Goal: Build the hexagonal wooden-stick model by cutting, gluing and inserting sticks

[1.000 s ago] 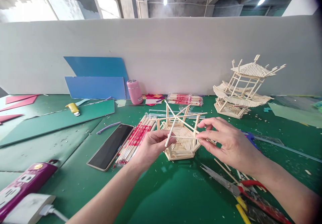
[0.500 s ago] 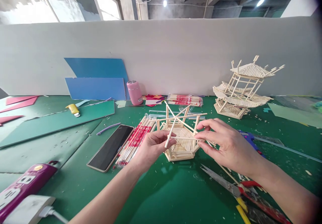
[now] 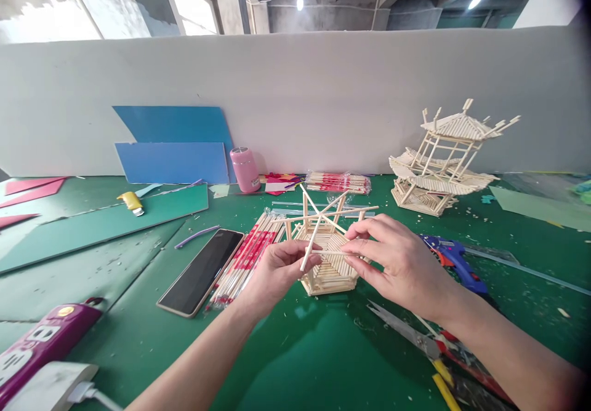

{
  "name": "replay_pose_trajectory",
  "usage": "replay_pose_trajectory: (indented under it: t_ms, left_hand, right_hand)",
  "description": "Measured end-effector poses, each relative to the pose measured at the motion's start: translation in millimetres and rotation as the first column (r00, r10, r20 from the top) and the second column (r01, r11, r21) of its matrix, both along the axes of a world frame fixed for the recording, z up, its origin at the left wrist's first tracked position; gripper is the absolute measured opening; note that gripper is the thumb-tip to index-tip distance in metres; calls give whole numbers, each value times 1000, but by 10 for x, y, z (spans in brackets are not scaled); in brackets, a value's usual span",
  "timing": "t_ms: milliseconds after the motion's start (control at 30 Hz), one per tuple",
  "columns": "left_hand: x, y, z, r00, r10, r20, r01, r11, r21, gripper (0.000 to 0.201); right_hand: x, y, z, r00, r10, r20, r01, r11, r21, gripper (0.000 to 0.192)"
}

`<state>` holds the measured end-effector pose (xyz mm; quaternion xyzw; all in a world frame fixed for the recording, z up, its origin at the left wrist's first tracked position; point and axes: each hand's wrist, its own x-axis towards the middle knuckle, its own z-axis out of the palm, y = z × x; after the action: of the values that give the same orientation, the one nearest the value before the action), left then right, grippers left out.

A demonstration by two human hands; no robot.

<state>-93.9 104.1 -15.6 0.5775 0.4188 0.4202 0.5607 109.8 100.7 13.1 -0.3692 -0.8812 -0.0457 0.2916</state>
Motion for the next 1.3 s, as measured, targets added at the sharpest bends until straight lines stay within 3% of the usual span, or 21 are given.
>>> replay_pose_trajectory:
  t_ms: [400,967,1300]
  left_hand:
    - [13,7,74,1000,-22,-1,22,1000,17,26]
    - [13,12,21,1000,-12,-3,12,1000,-16,21]
    - [37,-18,30,997,47,-53,-44,997,58,19]
  right_hand:
    - [-34,8,35,1000,9,15,-9,1000,3,13]
    - [-19,14,22,1000,5,17,-4,1000,-7,14]
    - [-74,4,23,999,-15,37,15,1000,-2,14]
